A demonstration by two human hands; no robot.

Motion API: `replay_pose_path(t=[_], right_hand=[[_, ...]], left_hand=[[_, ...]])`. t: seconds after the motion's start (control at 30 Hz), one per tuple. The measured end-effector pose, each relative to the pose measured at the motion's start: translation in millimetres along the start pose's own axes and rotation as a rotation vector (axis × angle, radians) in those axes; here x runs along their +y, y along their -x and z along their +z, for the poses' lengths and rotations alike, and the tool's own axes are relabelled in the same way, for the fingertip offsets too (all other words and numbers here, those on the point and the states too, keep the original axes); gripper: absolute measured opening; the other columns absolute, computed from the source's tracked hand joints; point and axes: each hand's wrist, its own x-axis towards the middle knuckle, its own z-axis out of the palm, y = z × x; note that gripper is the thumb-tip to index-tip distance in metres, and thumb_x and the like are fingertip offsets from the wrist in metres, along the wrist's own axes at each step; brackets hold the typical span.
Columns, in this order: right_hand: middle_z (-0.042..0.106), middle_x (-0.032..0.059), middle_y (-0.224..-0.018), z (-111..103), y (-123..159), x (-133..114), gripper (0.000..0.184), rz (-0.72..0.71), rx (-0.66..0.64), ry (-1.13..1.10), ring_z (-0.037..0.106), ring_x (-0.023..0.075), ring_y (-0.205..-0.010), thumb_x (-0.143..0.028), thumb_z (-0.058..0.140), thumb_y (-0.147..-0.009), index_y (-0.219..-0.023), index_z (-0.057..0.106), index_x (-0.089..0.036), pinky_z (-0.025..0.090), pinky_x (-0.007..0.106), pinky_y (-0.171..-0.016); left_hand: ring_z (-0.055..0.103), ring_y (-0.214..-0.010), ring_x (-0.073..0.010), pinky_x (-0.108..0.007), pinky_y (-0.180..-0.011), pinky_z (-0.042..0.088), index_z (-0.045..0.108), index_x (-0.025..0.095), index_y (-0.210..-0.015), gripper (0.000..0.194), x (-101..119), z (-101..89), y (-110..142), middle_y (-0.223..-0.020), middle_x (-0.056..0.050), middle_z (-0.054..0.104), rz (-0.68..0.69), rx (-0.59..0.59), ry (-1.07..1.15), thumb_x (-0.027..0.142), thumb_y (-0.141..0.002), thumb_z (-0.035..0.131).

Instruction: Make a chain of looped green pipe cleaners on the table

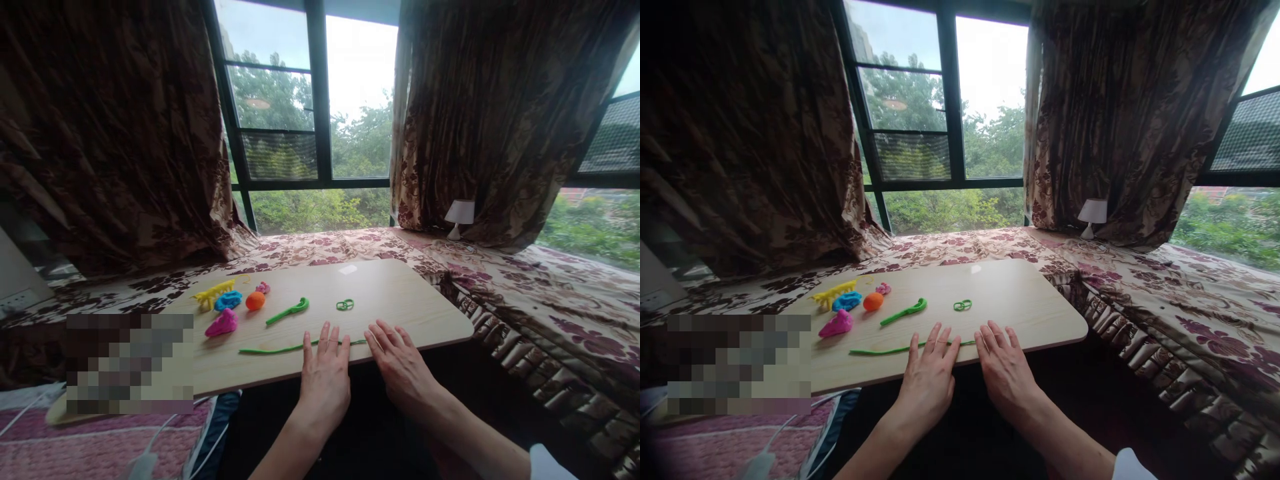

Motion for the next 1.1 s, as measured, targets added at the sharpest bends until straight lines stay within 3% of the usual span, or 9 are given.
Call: replay_pose_path(t=[0.2, 0.4, 0.6, 0.8, 1.1], right_hand=[[0.034, 0.0104, -0.139, -1.3, 3.6, 7.7, 0.061, 0.043, 0.002, -0.022, 0.021, 0.0268, -0.129, -0.015, 0.043, -0.073, -0.133, 0.035, -0.015, 0.017, 0.044, -0.102], [0.033, 0.0092, -0.139, -1.8, 4.7, 6.0, 0.064, 0.066, 0.011, -0.014, 0.020, 0.0258, -0.129, -0.011, 0.043, -0.069, -0.132, 0.036, -0.017, 0.016, 0.043, -0.102], [0.033, 0.0099, -0.139, -3.0, 7.0, 9.8, 0.066, 0.073, 0.009, -0.041, 0.021, 0.0260, -0.129, -0.010, 0.043, -0.066, -0.132, 0.037, -0.016, 0.016, 0.043, -0.102], [0.032, 0.0095, -0.139, -2.7, 5.2, 1.7, 0.067, 0.059, 0.027, -0.066, 0.020, 0.0261, -0.129, -0.009, 0.042, -0.066, -0.132, 0.036, -0.017, 0.014, 0.044, -0.102], [0.031, 0.0097, -0.140, -9.5, -1.6, -18.3, 0.062, -0.032, -0.014, -0.191, 0.018, 0.0270, -0.129, -0.016, 0.047, -0.067, -0.128, 0.040, -0.020, 0.011, 0.044, -0.103]], left_hand=[[0.011, -0.134, -0.0267, -0.053, -0.105, -0.001, 0.040, 0.023, -0.130, 0.056, -0.4, 4.9, 5.9, -0.142, -0.005, 0.031, 0.002, 0.016, -0.027, 0.022, -0.073, 0.044], [0.014, -0.133, -0.0276, -0.054, -0.104, 0.001, 0.043, 0.019, -0.128, 0.055, -2.3, 3.9, -4.6, -0.141, -0.008, 0.033, 0.029, -0.015, -0.061, 0.021, -0.073, 0.042], [0.009, -0.134, -0.0265, -0.054, -0.104, -0.002, 0.039, 0.019, -0.130, 0.060, -3.0, 5.1, 6.4, -0.143, -0.007, 0.029, 0.036, -0.020, -0.067, 0.021, -0.071, 0.042], [0.012, -0.134, -0.0272, -0.054, -0.104, -0.001, 0.041, 0.017, -0.129, 0.061, -3.6, 4.4, -5.4, -0.142, -0.008, 0.031, 0.043, -0.051, -0.050, 0.016, -0.068, 0.040], [0.009, -0.134, -0.0250, -0.052, -0.106, 0.000, 0.040, 0.020, -0.130, 0.060, -0.6, 2.2, 20.5, -0.143, -0.006, 0.030, 0.028, 0.019, -0.003, 0.015, -0.070, 0.039]])
